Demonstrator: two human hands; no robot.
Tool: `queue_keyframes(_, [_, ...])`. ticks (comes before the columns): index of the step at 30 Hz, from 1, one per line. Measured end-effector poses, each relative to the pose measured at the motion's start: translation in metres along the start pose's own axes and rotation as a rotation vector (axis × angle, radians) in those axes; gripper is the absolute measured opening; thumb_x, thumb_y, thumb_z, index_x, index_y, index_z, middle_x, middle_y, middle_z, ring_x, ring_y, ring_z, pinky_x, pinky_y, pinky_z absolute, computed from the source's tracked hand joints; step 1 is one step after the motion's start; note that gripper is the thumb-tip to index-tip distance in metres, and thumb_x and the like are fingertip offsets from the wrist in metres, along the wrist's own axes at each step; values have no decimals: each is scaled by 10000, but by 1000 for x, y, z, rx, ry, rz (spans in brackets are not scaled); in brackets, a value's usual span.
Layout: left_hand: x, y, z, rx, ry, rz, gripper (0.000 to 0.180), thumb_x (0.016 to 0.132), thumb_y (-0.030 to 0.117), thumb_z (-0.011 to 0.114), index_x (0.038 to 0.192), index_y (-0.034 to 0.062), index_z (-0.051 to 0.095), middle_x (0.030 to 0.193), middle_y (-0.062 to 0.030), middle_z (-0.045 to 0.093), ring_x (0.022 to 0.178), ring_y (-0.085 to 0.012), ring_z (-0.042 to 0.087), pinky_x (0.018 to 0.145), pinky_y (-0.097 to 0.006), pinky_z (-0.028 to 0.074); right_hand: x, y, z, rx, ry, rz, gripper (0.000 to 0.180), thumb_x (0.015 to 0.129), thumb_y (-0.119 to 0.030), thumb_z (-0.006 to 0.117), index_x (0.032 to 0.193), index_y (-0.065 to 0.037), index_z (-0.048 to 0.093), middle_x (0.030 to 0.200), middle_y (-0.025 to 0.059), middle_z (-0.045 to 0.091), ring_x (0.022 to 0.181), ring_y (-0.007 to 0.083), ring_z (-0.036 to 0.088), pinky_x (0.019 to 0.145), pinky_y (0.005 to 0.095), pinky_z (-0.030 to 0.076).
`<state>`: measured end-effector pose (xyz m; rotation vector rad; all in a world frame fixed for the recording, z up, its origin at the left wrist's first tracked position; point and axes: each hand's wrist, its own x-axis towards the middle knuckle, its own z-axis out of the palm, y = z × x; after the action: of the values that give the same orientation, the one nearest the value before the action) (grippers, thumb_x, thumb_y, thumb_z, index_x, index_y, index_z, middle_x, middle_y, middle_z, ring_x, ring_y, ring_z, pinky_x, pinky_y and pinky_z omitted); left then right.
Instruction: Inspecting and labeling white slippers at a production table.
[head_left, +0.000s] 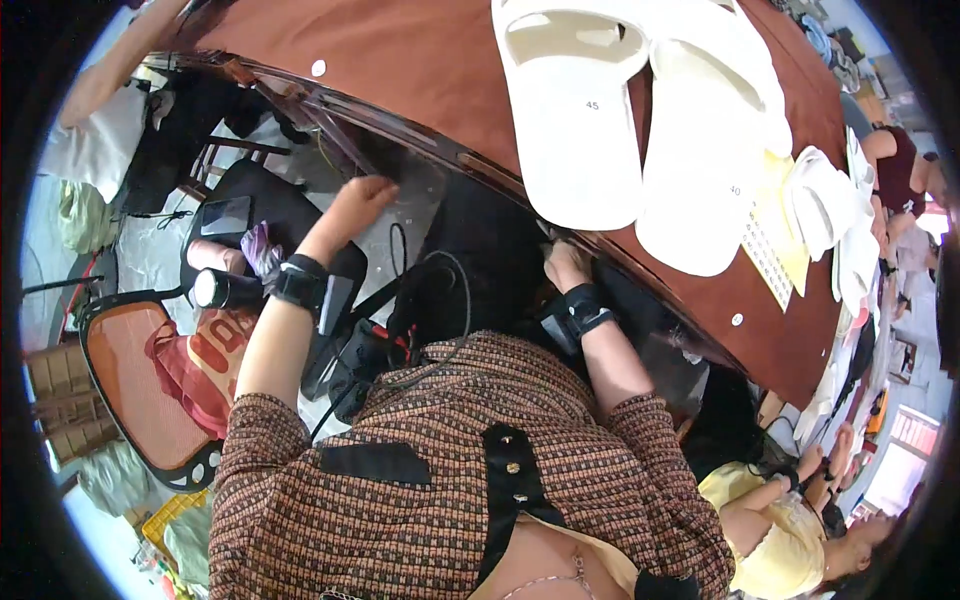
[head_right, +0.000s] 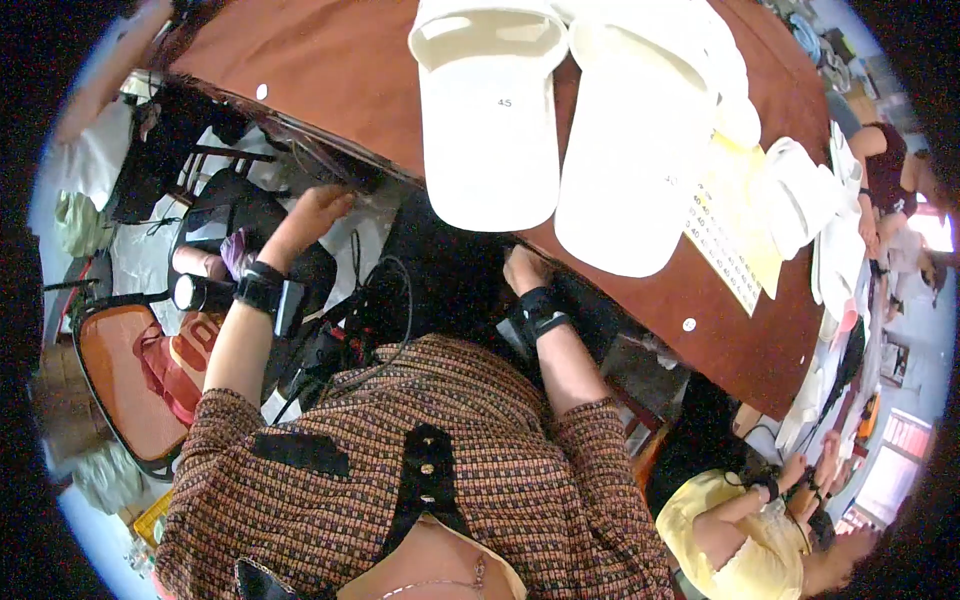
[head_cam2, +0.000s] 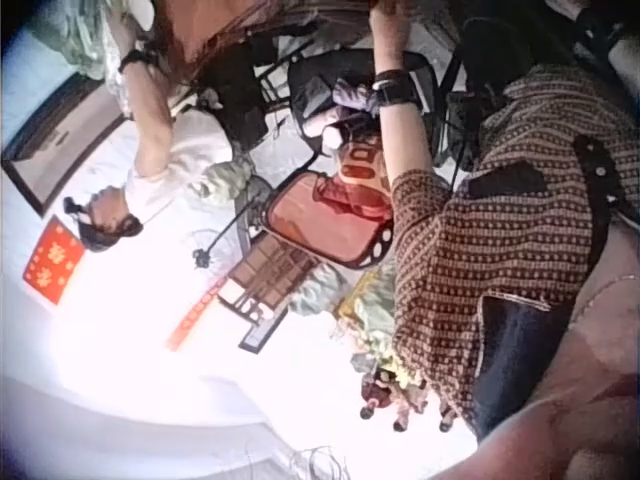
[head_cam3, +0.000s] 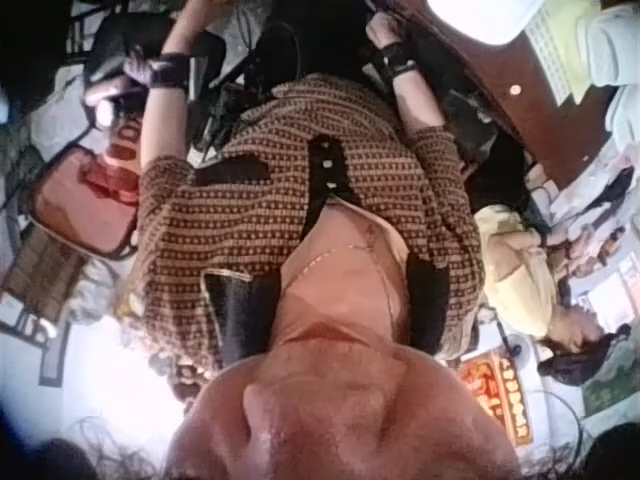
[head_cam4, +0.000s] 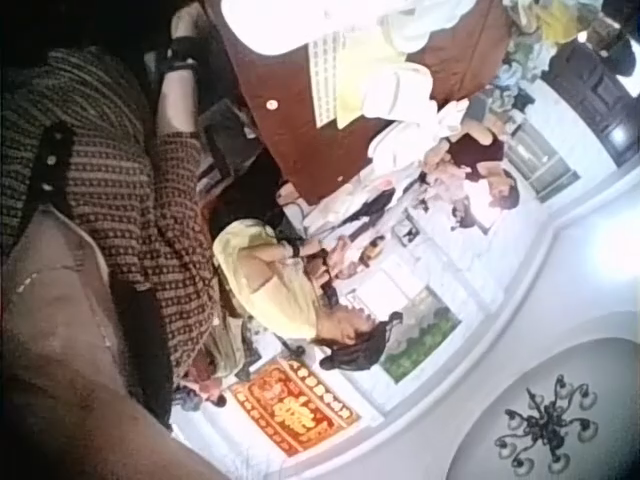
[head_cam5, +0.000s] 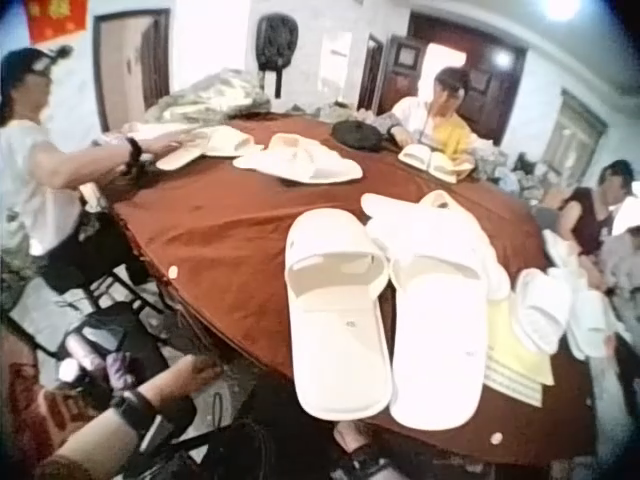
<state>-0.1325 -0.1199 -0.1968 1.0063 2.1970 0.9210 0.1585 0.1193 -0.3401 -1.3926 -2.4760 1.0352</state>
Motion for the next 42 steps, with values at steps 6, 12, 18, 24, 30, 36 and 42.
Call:
queue_keyframes(6, [6, -47, 55, 111, -322, 69, 339, 872, 163, 651, 1152, -26, 629, 1100, -162, 673, 992, -311, 619, 868, -368, 500, -1, -19, 19, -200, 32, -182, 320, 867, -185, 601, 1129, -2, 586, 1043, 245, 650, 1012, 417, 610, 878, 509, 473])
queue_keyframes(12, [19, -90, 64, 639, -484, 553, 487, 728, -8, 625, 1210, -15, 563, 1208, -252, 576, 1151, -434, 518, 1001, -438, 444, 11, -53, 71, 375, -73, -236, 432, 897, -38, 425, 1316, 65, 431, 1295, 317, 513, 1205, 394, 500, 1004, 461, 415])
queue_keyframes(18, [2, -122, 54, 534, -424, 492, 612, 665, 44, 660, 1267, 22, 553, 1256, -264, 553, 1087, -476, 541, 918, -504, 464, -6, -97, 67, 587, -94, -118, 491, 885, -77, 437, 1356, 61, 414, 1318, 289, 519, 1238, 381, 503, 1050, 437, 385])
queue_keyframes(24, [-30, -158, 51, 108, -305, 167, 600, 644, 144, 777, 1205, 34, 594, 1193, -200, 624, 1027, -450, 577, 906, -459, 481, -29, -113, 37, 435, -344, -197, 420, 896, -103, 468, 1282, 57, 510, 1179, 296, 612, 1106, 398, 603, 953, 430, 477])
queue_keyframes(30, [-40, -141, 39, -485, -303, -414, 616, 583, 200, 851, 1139, 48, 633, 1096, -116, 684, 984, -313, 641, 873, -381, 518, -12, -49, 22, 455, -308, -184, 201, 878, -111, 571, 953, 24, 699, 908, 150, 704, 884, 248, 671, 788, 361, 526])
queue_keyframes(36, [-53, -285, 9, -31, -318, -226, 565, 703, 257, 803, 1210, 84, 624, 1136, -38, 666, 1035, -253, 626, 923, -346, 514, 26, 11, -1, 61, 302, -357, 394, 985, -336, 465, 1256, -72, 575, 1324, 201, 556, 1253, 364, 496, 1054, 473, 381])
queue_keyframes(42, [-126, -267, 29, -473, -10, -243, 454, 939, 589, 539, 964, 159, 680, 797, -38, 674, 688, -242, 632, 616, -435, 542, 17, 9, 13, -179, -252, -105, 426, 1012, -283, 382, 1287, -12, 563, 1316, 238, 577, 1237, 369, 536, 1085, 434, 382])
